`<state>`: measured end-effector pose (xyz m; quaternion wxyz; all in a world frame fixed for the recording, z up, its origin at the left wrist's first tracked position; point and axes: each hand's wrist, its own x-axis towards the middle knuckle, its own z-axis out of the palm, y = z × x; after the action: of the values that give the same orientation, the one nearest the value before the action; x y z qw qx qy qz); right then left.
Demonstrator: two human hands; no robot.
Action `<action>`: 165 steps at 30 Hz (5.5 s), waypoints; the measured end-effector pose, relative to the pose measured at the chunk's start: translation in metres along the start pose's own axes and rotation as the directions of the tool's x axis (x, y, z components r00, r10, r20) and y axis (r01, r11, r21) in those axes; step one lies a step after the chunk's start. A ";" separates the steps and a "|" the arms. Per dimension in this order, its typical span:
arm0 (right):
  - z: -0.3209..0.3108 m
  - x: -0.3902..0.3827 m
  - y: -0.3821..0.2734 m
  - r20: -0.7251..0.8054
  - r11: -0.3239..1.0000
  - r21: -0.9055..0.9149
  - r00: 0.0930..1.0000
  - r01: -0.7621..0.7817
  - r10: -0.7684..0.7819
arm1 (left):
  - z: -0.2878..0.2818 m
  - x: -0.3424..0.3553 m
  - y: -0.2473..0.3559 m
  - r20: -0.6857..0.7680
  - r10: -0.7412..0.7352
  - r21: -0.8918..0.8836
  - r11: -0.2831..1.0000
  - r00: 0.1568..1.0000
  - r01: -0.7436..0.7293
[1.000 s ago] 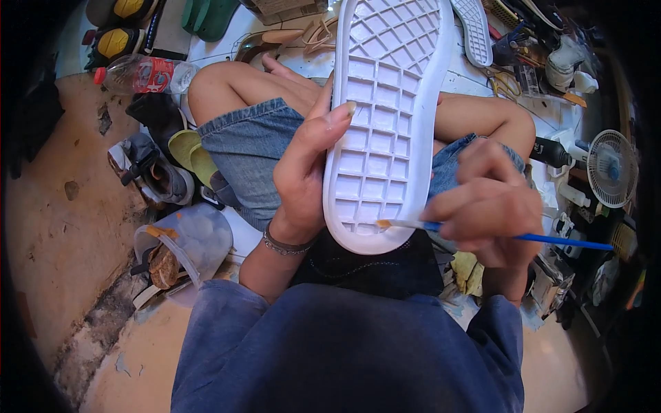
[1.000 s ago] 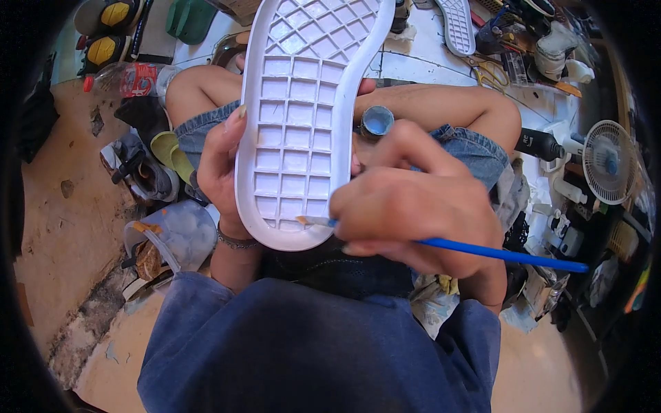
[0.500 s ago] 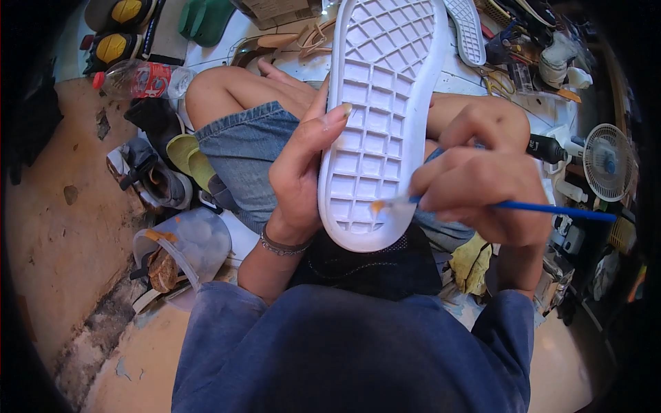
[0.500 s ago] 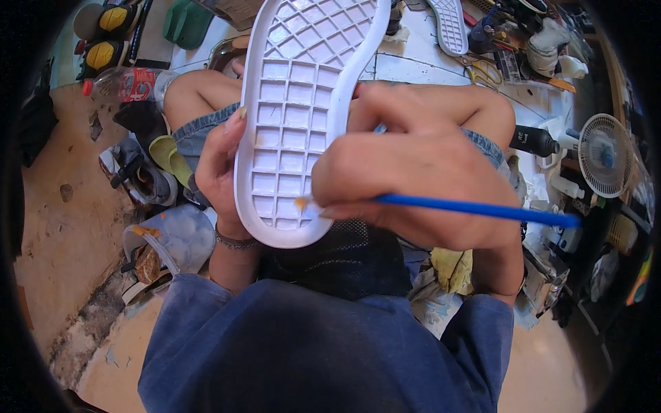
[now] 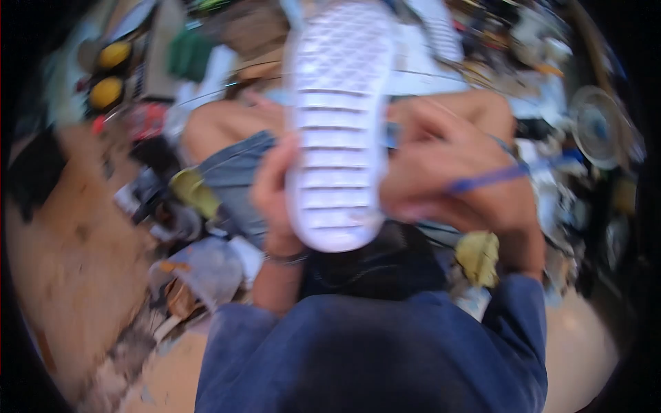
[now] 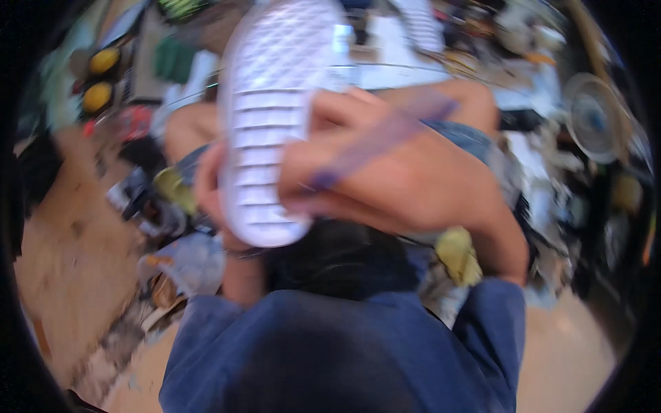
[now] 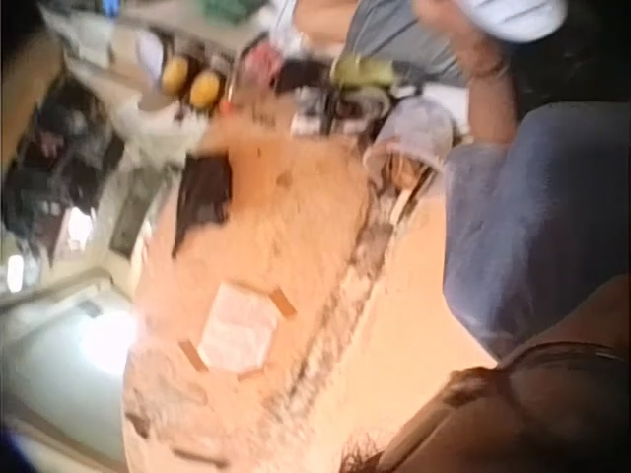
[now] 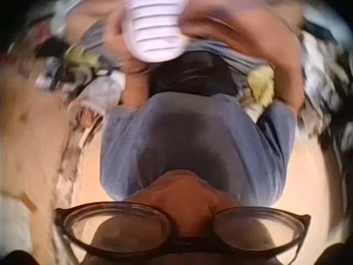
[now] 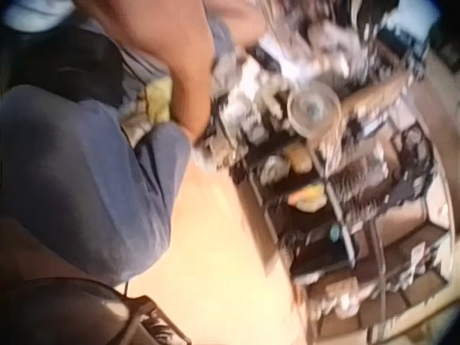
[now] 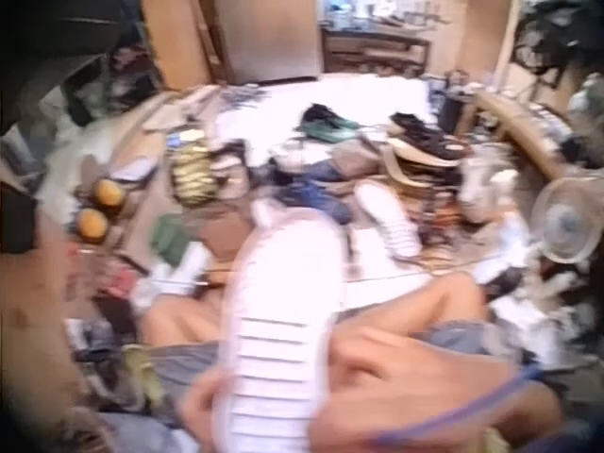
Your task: Applying glue or adhesive to the inside of a white sneaker sole using a small brush.
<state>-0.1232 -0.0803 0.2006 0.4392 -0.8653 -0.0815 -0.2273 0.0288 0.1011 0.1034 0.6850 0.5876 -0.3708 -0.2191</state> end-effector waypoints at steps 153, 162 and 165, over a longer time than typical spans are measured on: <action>-0.003 0.006 -0.019 0.005 0.957 -0.254 0.990 -0.137 0.143 | 0.021 0.020 0.049 0.303 -0.671 -0.763 0.254 0.677 0.594; -0.003 0.008 -0.017 -0.063 0.911 -0.355 0.977 -0.211 0.202 | 0.031 0.023 0.051 0.241 -0.461 -0.481 0.707 0.854 0.518; -0.010 0.007 -0.018 0.012 0.935 -0.283 0.974 -0.214 0.227 | 0.031 0.019 0.051 0.194 -0.515 -0.561 0.640 0.835 0.526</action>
<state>-0.1266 -0.0775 0.2215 0.3330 -0.9273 0.0393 -0.1663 0.0107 0.0780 0.1582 0.7377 0.4228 -0.1041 -0.5159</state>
